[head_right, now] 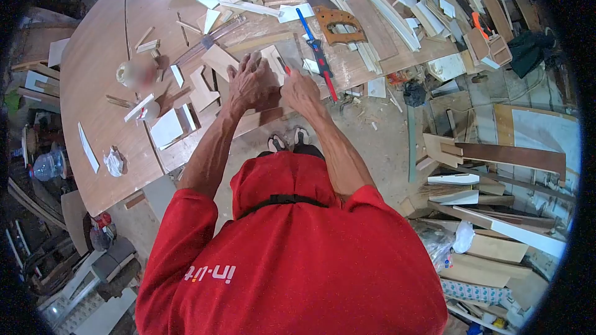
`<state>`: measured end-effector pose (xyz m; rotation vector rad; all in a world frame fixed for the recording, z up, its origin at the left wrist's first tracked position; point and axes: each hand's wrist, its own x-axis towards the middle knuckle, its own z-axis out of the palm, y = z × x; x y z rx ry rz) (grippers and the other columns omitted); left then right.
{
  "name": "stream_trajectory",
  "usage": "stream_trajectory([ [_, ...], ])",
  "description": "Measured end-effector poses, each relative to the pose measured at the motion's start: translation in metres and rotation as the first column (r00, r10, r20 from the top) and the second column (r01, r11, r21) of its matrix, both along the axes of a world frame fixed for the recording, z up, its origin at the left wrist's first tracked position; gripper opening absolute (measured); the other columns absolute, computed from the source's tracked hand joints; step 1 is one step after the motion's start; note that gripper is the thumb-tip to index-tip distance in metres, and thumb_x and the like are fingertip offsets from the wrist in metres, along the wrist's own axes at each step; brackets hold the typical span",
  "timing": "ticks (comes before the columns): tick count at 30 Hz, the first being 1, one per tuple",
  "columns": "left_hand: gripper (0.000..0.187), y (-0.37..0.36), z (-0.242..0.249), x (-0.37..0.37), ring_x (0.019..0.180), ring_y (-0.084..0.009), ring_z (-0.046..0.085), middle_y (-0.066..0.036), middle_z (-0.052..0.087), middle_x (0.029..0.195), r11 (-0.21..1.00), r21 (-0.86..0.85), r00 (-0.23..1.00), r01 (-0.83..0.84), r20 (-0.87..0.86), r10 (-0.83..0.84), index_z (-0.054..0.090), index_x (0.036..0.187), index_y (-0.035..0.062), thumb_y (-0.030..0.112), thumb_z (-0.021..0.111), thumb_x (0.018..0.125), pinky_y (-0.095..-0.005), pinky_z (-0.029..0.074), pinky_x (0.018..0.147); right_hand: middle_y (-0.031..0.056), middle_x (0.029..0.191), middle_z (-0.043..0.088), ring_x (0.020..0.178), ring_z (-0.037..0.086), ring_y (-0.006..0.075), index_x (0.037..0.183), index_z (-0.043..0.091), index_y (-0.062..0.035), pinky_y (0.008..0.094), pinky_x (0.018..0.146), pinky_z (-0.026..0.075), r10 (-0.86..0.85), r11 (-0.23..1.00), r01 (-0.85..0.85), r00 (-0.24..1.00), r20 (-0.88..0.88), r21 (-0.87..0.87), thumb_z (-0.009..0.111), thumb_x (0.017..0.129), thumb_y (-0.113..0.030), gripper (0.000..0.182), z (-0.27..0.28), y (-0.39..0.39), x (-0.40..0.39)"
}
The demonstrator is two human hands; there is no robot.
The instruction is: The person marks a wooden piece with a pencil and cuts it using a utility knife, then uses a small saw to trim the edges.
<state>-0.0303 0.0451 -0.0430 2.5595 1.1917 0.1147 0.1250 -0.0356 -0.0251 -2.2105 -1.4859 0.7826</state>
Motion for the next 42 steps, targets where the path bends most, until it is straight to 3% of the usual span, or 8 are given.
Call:
stream_trajectory([
  [14,0.071,-0.001,-0.002,0.004,0.139,-0.0351,0.027,-0.014,0.033,0.149,1.0,-0.016,1.0,-0.025,0.003,0.025,0.046,0.135,0.0087,0.042,0.067,0.077,-0.0716,0.022,0.098,0.0357,0.095,0.063,0.095,0.064,0.0459,0.099,0.059,0.0122,0.0479,0.081,0.053,0.228,0.972,-0.216,0.962,0.152,-0.095,0.056,0.082,-0.018,0.035,-0.049,0.034,0.006],
  [16,0.069,0.0,-0.011,0.002,0.139,-0.0342,0.028,-0.014,0.034,0.148,0.998,0.056,0.999,-0.023,0.043,0.02,0.048,0.134,0.0078,0.041,0.066,0.077,-0.0709,0.023,0.097,0.0257,0.076,0.062,0.073,0.068,0.0386,0.076,0.066,0.0072,0.0438,0.063,0.055,0.237,0.958,-0.276,0.912,0.335,0.073,0.056,0.081,-0.007,0.018,-0.055,0.031,0.004],
  [20,0.067,0.001,-0.017,0.002,0.139,-0.0334,0.028,-0.014,0.035,0.148,0.997,0.071,0.998,-0.017,0.06,0.012,0.049,0.133,0.0075,0.04,0.066,0.076,-0.0707,0.024,0.097,0.0249,0.076,0.063,0.073,0.068,0.0366,0.075,0.066,0.0069,0.0421,0.062,0.055,0.283,0.929,-0.354,0.868,0.409,0.106,0.057,0.08,-0.008,0.018,-0.02,0.027,0.0],
  [22,0.068,0.003,-0.02,0.002,0.139,-0.0328,0.029,-0.014,0.034,0.149,0.997,0.071,1.0,-0.016,0.026,0.015,0.048,0.134,0.0081,0.038,0.067,0.076,-0.0702,0.024,0.097,0.0221,0.079,0.066,0.086,0.067,0.042,0.086,0.071,0.0045,0.046,0.075,0.055,0.565,0.816,-0.541,0.676,0.473,-0.202,0.059,0.083,-0.017,0.025,-0.009,0.03,0.001],
  [26,0.069,0.0,-0.01,0.001,0.139,-0.0324,0.028,-0.014,0.034,0.149,0.998,0.067,1.0,-0.006,0.013,0.005,0.048,0.135,0.0087,0.036,0.068,0.074,-0.0692,0.025,0.096,0.0249,0.081,0.067,0.087,0.066,0.0436,0.083,0.071,0.0045,0.0475,0.076,0.055,0.531,0.841,-0.52,0.734,0.423,-0.152,0.057,0.082,-0.016,0.025,-0.032,0.041,0.006],
  [34,0.072,-0.003,0.003,0.005,0.138,-0.0334,0.029,-0.014,0.032,0.15,0.999,0.044,0.999,-0.021,-0.039,0.022,0.046,0.135,0.007,0.03,0.068,0.07,-0.0666,0.027,0.096,0.0344,0.096,0.064,0.095,0.064,0.0467,0.094,0.067,0.0095,0.0484,0.085,0.052,0.072,0.984,-0.058,0.994,0.077,-0.169,0.048,0.081,-0.016,0.035,0.015,0.035,-0.013],
  [37,0.074,-0.004,0.006,0.008,0.138,-0.0348,0.03,-0.014,0.033,0.149,0.998,0.052,0.997,-0.025,-0.072,0.029,0.045,0.136,0.0062,0.03,0.068,0.07,-0.0672,0.027,0.096,0.038,0.085,0.062,0.082,0.065,0.0509,0.094,0.058,0.0166,0.0522,0.069,0.054,0.289,0.956,-0.276,0.947,0.14,-0.105,0.051,0.082,-0.013,0.032,-0.002,0.022,-0.003],
  [42,0.075,-0.006,0.01,0.005,0.138,-0.0359,0.029,-0.014,0.032,0.149,0.999,0.047,0.997,-0.007,-0.076,0.011,0.045,0.136,0.0075,0.034,0.069,0.07,-0.0685,0.027,0.097,0.0394,0.086,0.061,0.088,0.064,0.0507,0.095,0.056,0.0166,0.0513,0.076,0.053,0.084,0.988,-0.075,0.995,0.057,-0.135,0.048,0.084,-0.015,0.035,0.017,0.005,-0.013],
])
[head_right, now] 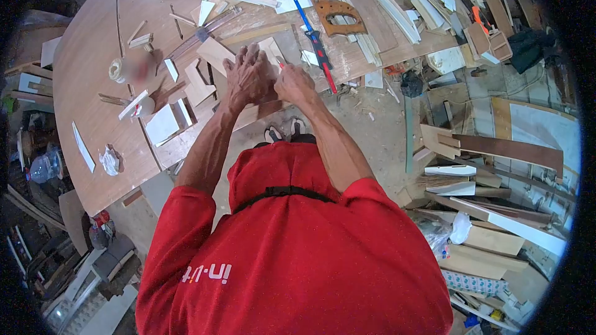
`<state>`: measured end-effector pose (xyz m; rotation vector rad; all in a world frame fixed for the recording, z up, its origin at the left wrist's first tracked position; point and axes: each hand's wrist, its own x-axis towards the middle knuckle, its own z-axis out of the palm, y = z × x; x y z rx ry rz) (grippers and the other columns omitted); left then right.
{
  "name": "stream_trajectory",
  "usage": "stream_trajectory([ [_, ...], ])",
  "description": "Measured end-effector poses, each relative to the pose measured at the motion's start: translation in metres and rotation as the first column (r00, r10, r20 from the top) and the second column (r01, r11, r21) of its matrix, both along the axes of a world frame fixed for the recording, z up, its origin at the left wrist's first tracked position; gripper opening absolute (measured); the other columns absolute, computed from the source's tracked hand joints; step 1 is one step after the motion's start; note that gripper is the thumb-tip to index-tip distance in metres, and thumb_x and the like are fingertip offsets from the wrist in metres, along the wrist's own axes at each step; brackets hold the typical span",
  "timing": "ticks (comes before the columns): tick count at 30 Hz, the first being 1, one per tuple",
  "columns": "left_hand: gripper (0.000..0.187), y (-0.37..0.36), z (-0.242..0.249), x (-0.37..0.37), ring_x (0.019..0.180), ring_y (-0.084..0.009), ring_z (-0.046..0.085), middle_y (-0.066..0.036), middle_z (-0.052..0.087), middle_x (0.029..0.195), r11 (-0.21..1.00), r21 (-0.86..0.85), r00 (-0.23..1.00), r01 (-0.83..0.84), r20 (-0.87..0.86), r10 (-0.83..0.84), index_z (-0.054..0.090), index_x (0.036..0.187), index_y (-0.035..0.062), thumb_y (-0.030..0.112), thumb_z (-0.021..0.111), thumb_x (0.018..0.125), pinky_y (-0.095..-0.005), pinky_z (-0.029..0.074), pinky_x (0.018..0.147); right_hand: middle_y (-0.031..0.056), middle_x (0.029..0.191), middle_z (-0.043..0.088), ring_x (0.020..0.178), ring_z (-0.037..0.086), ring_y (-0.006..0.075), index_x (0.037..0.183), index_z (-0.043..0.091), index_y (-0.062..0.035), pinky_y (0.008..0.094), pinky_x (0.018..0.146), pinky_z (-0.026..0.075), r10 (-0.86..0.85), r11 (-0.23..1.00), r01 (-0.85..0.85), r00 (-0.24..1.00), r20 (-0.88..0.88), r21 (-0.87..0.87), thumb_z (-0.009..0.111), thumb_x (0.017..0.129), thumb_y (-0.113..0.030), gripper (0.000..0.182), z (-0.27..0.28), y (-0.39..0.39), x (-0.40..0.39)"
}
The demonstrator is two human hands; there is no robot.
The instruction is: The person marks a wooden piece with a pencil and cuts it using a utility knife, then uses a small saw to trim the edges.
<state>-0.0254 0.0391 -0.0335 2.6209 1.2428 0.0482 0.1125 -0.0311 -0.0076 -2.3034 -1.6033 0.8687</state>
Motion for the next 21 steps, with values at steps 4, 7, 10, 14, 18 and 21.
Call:
stream_trajectory([
  [4,0.079,0.003,-0.01,0.0,0.137,-0.036,0.03,-0.012,0.031,0.15,0.999,0.054,1.0,0.005,0.018,-0.006,0.046,0.135,0.0091,0.038,0.073,0.066,-0.0704,0.027,0.095,0.0412,0.087,0.06,0.089,0.062,0.0521,0.093,0.056,0.0158,0.0517,0.079,0.051,-0.041,0.998,0.042,0.999,-0.018,0.04,0.045,0.084,-0.015,0.033,-0.006,-0.004,0.0],
  [7,0.083,0.004,-0.009,-0.001,0.136,-0.0352,0.03,-0.012,0.031,0.15,0.999,0.032,1.0,0.019,-0.003,-0.019,0.047,0.134,0.0097,0.04,0.075,0.063,-0.0716,0.027,0.093,0.0372,0.089,0.062,0.087,0.064,0.0491,0.098,0.058,0.013,0.0532,0.081,0.051,0.081,0.995,-0.084,0.995,0.058,0.053,0.046,0.083,-0.016,0.035,-0.04,-0.006,0.006],
  [10,0.087,0.005,-0.01,0.0,0.136,-0.0345,0.03,-0.01,0.032,0.149,0.999,0.027,0.999,0.019,-0.04,-0.018,0.046,0.135,0.0107,0.041,0.077,0.06,-0.0722,0.028,0.092,0.0384,0.089,0.061,0.087,0.063,0.0506,0.097,0.057,0.013,0.0543,0.081,0.05,-0.04,0.997,0.042,0.999,-0.026,0.067,0.044,0.085,-0.016,0.034,-0.024,-0.012,0.002],
  [14,0.074,0.004,0.003,-0.002,0.136,-0.0349,0.031,-0.012,0.035,0.146,1.0,-0.011,0.999,0.018,0.038,-0.017,0.05,0.132,0.0064,0.031,0.072,0.065,-0.0771,0.024,0.096,0.0397,0.088,0.06,0.086,0.062,0.0525,0.095,0.057,0.013,0.0556,0.08,0.05,-0.119,0.991,0.125,0.988,-0.103,0.05,0.042,0.086,-0.017,0.035,-0.014,-0.025,-0.005],
  [18,0.078,0.001,0.0,0.0,0.136,-0.0348,0.031,-0.011,0.034,0.146,0.999,-0.019,0.999,0.035,0.002,-0.035,0.048,0.133,0.0063,0.036,0.073,0.065,-0.0772,0.024,0.096,0.0375,0.09,0.061,0.087,0.061,0.0522,0.097,0.058,0.0094,0.0568,0.079,0.048,-0.126,0.991,0.128,0.991,-0.037,0.048,0.042,0.088,-0.021,0.036,-0.015,-0.037,-0.002],
  [21,0.089,0.011,-0.006,-0.001,0.135,-0.0348,0.032,-0.011,0.035,0.144,0.999,-0.03,1.0,0.025,0.019,-0.024,0.041,0.137,0.0064,0.035,0.077,0.061,-0.0768,0.024,0.096,0.0336,0.088,0.063,0.087,0.061,0.0502,0.097,0.06,0.0061,0.0543,0.078,0.049,-0.182,0.979,0.185,0.982,-0.049,0.08,0.043,0.089,-0.025,0.036,-0.007,-0.041,0.0],
])
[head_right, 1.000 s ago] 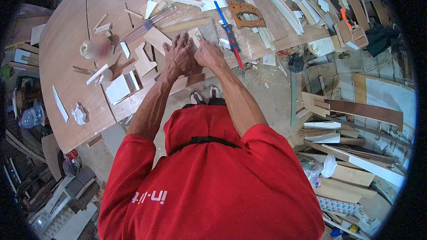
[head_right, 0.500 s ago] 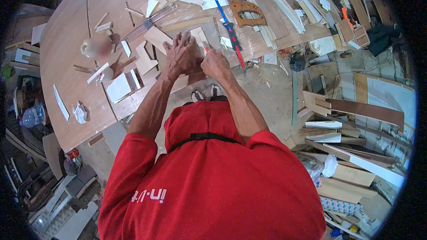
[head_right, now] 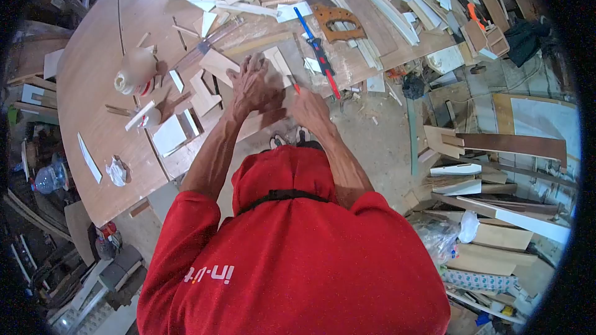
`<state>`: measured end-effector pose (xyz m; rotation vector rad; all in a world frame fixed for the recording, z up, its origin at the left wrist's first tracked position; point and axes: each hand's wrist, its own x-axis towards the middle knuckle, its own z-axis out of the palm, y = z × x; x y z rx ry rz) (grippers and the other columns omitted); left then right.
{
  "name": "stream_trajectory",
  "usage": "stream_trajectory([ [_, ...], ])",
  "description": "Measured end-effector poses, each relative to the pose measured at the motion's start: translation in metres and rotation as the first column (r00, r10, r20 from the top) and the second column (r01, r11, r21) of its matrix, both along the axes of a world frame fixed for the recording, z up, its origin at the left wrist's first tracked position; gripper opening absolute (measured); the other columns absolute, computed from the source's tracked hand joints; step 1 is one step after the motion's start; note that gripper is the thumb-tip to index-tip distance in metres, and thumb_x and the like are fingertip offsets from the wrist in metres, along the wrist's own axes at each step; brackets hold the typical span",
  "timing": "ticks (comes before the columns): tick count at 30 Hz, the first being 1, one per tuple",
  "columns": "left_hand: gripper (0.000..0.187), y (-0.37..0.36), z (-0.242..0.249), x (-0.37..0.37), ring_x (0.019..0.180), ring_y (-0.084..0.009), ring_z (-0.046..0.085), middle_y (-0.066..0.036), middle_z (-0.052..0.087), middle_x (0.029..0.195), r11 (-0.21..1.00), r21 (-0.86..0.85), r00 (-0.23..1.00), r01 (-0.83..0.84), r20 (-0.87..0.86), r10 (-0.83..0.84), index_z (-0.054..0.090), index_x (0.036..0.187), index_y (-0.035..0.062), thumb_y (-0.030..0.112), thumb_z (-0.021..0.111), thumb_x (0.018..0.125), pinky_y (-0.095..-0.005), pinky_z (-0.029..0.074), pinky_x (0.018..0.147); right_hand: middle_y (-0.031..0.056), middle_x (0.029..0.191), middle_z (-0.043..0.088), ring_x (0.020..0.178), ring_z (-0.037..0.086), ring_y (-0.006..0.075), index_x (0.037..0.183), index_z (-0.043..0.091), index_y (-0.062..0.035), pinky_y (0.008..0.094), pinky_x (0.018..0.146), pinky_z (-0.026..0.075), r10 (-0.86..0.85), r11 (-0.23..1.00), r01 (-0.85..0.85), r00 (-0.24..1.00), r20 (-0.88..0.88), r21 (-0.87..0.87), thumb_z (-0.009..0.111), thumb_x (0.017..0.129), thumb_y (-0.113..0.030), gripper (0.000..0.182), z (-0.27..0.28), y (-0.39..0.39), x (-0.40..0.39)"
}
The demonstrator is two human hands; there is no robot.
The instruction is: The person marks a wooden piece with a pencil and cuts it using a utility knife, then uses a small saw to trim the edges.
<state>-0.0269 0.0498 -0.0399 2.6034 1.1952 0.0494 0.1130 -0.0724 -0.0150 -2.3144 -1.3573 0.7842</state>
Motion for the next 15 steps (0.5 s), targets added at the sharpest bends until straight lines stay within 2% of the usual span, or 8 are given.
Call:
stream_trajectory([
  [2,0.111,0.002,-0.01,0.003,0.132,-0.0359,0.033,-0.014,0.037,0.14,0.994,-0.061,0.993,-0.087,0.071,0.092,0.027,0.144,0.0074,0.031,0.084,0.052,-0.0733,0.024,0.098,0.0292,0.085,0.064,0.087,0.062,0.0463,0.096,0.063,0.0024,0.0501,0.077,0.049,-0.112,0.993,0.113,0.991,-0.068,0.018,0.051,0.087,-0.028,0.034,0.008,-0.002,0.007],
  [3,0.111,0.004,0.0,0.006,0.132,-0.0359,0.033,-0.014,0.037,0.14,0.996,-0.055,0.994,-0.077,0.07,0.081,0.027,0.144,0.0074,0.031,0.084,0.052,-0.0733,0.024,0.098,0.0292,0.085,0.064,0.087,0.062,0.0463,0.096,0.063,0.0024,0.0501,0.077,0.049,-0.122,0.992,0.124,0.99,-0.07,0.024,0.051,0.087,-0.028,0.034,0.006,0.002,0.009],
  [5,0.119,0.007,0.028,0.012,0.129,-0.0367,0.035,-0.018,0.037,0.138,0.983,-0.165,0.994,-0.078,0.067,0.09,0.022,0.146,0.0055,0.032,0.085,0.049,-0.0696,0.024,0.099,0.0249,0.081,0.063,0.081,0.062,0.0426,0.091,0.062,0.0015,0.0466,0.072,0.047,-0.134,0.951,0.156,0.986,-0.096,0.267,0.055,0.084,-0.025,0.028,-0.003,0.02,0.017],
  [9,0.124,0.01,0.029,0.016,0.126,-0.0389,0.035,-0.02,0.04,0.132,0.995,-0.097,0.991,0.005,0.136,0.008,0.021,0.146,0.0012,0.044,0.085,0.049,-0.06,0.027,0.101,0.0246,0.077,0.062,0.078,0.062,0.0401,0.085,0.062,0.0016,0.0464,0.069,0.046,-0.145,0.923,0.17,0.985,-0.098,0.344,0.059,0.082,-0.026,0.028,-0.02,0.062,0.02],
  [11,0.116,0.009,0.028,0.017,0.132,-0.0425,0.031,-0.024,0.034,0.139,0.978,-0.208,0.947,0.0,0.315,0.067,0.022,0.144,0.0009,0.027,0.085,0.051,-0.0633,0.026,0.103,0.0255,0.077,0.062,0.077,0.062,0.0409,0.086,0.063,0.0016,0.045,0.07,0.046,-0.122,0.97,0.163,0.968,-0.219,0.18,0.062,0.079,-0.026,0.029,-0.02,0.071,0.019],
  [12,0.116,0.011,0.019,0.013,0.132,-0.0425,0.031,-0.024,0.034,0.139,0.98,-0.201,0.947,0.0,0.315,0.064,0.022,0.144,0.0009,0.027,0.085,0.051,-0.0633,0.026,0.103,0.0219,0.076,0.064,0.071,0.063,0.0335,0.085,0.065,0.0014,0.0414,0.067,0.047,-0.11,0.96,0.168,0.962,-0.251,0.223,0.066,0.079,-0.026,0.028,-0.022,0.07,0.021],
  [14,0.101,0.019,0.0,0.006,0.12,-0.0398,0.048,-0.024,0.043,0.133,0.961,-0.26,0.709,0.088,0.694,0.123,0.02,0.144,0.0013,0.015,0.081,0.064,-0.0536,0.041,0.096,0.0186,0.079,0.066,0.073,0.064,0.0281,0.089,0.066,0.0015,0.039,0.068,0.048,-0.088,0.947,0.198,0.917,-0.388,0.252,0.069,0.078,-0.023,0.027,-0.006,0.065,0.025],
  [15,0.101,0.018,0.01,0.01,0.12,-0.0398,0.048,-0.024,0.043,0.133,0.964,-0.251,0.708,0.092,0.697,0.114,0.02,0.144,0.0013,0.015,0.081,0.064,-0.0536,0.041,0.096,0.0152,0.083,0.069,0.075,0.065,0.0227,0.093,0.067,0.0017,0.0367,0.069,0.049,-0.067,0.935,0.234,0.854,-0.516,0.266,0.073,0.077,-0.02,0.028,0.001,0.066,0.028],
])
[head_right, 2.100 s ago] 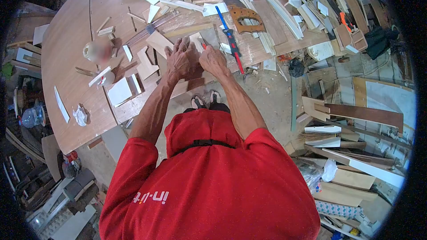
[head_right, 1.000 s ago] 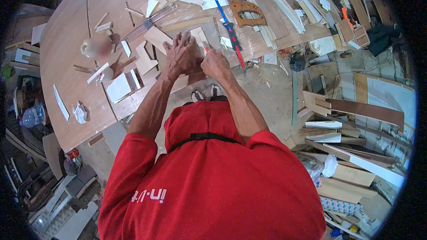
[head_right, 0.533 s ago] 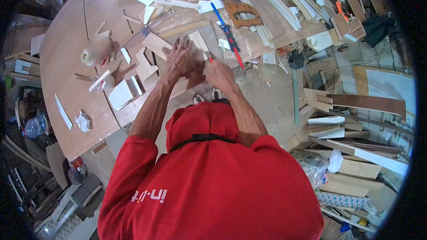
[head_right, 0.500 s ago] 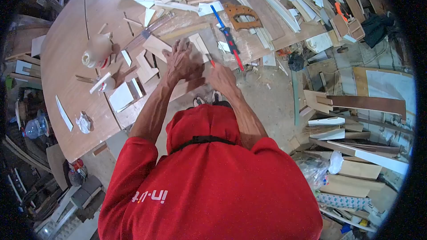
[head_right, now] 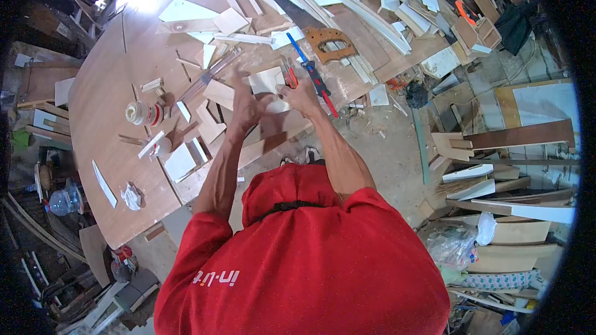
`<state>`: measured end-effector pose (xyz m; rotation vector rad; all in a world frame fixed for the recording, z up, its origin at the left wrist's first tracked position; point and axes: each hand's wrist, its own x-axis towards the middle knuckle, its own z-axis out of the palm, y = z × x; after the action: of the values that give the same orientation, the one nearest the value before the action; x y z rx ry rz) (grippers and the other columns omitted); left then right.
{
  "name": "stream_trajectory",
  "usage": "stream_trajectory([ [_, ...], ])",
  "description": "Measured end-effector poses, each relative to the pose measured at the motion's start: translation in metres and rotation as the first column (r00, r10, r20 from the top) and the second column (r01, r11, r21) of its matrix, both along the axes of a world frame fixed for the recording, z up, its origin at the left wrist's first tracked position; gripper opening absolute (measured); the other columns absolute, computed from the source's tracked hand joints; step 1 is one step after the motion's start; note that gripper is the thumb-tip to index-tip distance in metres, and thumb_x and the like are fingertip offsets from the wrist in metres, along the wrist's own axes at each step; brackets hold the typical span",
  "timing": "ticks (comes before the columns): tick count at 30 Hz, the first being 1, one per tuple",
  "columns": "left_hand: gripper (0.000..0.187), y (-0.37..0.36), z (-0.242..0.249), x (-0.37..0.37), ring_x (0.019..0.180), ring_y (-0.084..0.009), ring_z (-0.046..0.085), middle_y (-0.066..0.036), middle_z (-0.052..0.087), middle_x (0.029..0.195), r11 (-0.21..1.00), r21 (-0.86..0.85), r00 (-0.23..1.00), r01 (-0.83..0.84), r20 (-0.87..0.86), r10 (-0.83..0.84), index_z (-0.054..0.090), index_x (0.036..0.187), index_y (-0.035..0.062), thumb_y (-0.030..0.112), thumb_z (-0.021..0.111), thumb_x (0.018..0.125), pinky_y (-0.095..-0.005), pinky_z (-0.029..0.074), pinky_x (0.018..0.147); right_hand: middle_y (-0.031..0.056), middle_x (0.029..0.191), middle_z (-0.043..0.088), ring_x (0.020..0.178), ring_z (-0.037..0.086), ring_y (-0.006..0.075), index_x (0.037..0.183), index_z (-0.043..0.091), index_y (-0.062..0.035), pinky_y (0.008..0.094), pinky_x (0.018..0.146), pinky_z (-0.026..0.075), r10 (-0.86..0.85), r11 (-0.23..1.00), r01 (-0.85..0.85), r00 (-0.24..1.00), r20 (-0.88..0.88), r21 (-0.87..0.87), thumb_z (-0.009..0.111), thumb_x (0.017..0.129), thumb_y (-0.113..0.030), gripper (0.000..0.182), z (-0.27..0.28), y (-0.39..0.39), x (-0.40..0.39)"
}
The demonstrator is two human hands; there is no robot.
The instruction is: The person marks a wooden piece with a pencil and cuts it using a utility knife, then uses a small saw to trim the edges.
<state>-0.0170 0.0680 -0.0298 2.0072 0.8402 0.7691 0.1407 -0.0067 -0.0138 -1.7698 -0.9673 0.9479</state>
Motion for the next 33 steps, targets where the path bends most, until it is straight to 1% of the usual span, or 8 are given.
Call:
stream_trajectory([
  [3,0.057,-0.005,0.024,0.009,0.084,-0.0203,0.065,-0.012,0.066,0.103,0.727,-0.686,0.943,0.023,0.256,0.212,0.048,0.126,-0.0012,0.013,0.076,0.078,-0.0346,0.055,0.073,0.008,0.071,0.064,0.065,0.057,0.016,0.084,0.064,0.0021,0.0349,0.063,0.046,-0.031,0.997,0.04,0.991,-0.129,0.071,0.076,0.075,-0.019,0.026,0.01,0.002,-0.001],
  [8,0.024,-0.005,0.009,0.025,0.073,-0.0175,0.065,-0.012,0.07,0.087,0.654,-0.754,0.914,-0.067,0.216,0.343,0.069,0.098,-0.0022,0.015,0.072,0.082,-0.0331,0.053,0.062,0.0045,0.064,0.059,0.06,0.053,0.0161,0.071,0.055,0.0007,0.0364,0.057,0.043,-0.036,0.995,0.053,0.98,-0.195,0.081,0.076,0.076,-0.019,0.029,0.0,0.016,-0.002],
  [11,0.022,0.005,-0.017,0.033,0.07,-0.017,0.065,-0.01,0.069,0.084,0.721,-0.657,0.922,-0.22,0.101,0.373,0.07,0.094,-0.0031,0.016,0.07,0.084,-0.0321,0.053,0.059,0.002,0.061,0.058,0.058,0.053,0.0153,0.071,0.055,0.0009,0.0357,0.055,0.042,-0.196,0.962,0.109,0.915,0.354,0.25,0.076,0.076,-0.021,0.031,-0.018,0.022,-0.005],
  [13,0.024,0.005,-0.011,0.031,0.068,-0.0171,0.066,-0.01,0.068,0.086,0.745,-0.646,0.943,-0.166,0.116,0.311,0.067,0.098,-0.0043,0.015,0.069,0.085,-0.0317,0.053,0.057,0.0052,0.067,0.06,0.062,0.054,0.0158,0.081,0.062,0.0,0.0349,0.062,0.046,-0.031,0.998,0.038,0.99,0.136,-0.05,0.073,0.078,-0.02,0.023,0.003,0.017,-0.002],
  [16,0.026,0.003,0.009,0.023,0.069,-0.017,0.065,-0.01,0.067,0.09,0.6,-0.786,0.855,-0.148,0.204,0.478,0.064,0.103,-0.0045,0.015,0.068,0.086,-0.0316,0.052,0.057,0.0152,0.071,0.064,0.064,0.06,0.0241,0.091,0.067,0.0036,0.0379,0.065,0.049,-0.115,0.959,0.161,0.973,-0.2,0.232,0.072,0.079,-0.025,0.031,0.01,0.012,0.005],
  [21,0.026,0.004,0.005,0.017,0.072,-0.014,0.06,-0.006,0.064,0.089,0.602,-0.795,0.837,-0.082,0.273,0.474,0.062,0.107,-0.0017,0.015,0.068,0.087,-0.0266,0.048,0.062,0.0172,0.081,0.065,0.071,0.062,0.0229,0.104,0.063,0.0025,0.037,0.069,0.049,0.048,0.996,-0.006,0.871,0.488,-0.087,0.061,0.089,-0.027,0.033,-0.014,0.018,0.04],
  [26,0.049,-0.012,0.023,0.035,0.098,-0.014,0.055,-0.01,0.053,0.119,0.656,-0.753,0.701,0.05,0.494,0.514,0.036,0.137,0.0051,0.001,0.057,0.092,-0.0259,0.047,0.081,0.0093,0.072,0.056,0.069,0.058,0.0187,0.091,0.056,-0.0007,0.0345,0.067,0.047,-0.006,0.988,0.026,0.992,-0.127,0.152,0.05,0.097,-0.035,0.035,-0.003,-0.003,0.042],
  [33,0.042,-0.027,0.05,0.054,0.086,-0.0139,0.06,-0.006,0.057,0.108,0.471,-0.859,0.735,0.2,0.45,0.508,0.031,0.144,0.0116,0.019,0.037,0.103,-0.0272,0.055,0.075,0.0018,0.067,0.051,0.064,0.048,0.0106,0.085,0.057,-0.0011,0.03,0.059,0.041,0.258,0.965,-0.235,0.926,-0.276,0.113,0.046,0.098,-0.041,0.043,0.036,-0.023,0.055],
])
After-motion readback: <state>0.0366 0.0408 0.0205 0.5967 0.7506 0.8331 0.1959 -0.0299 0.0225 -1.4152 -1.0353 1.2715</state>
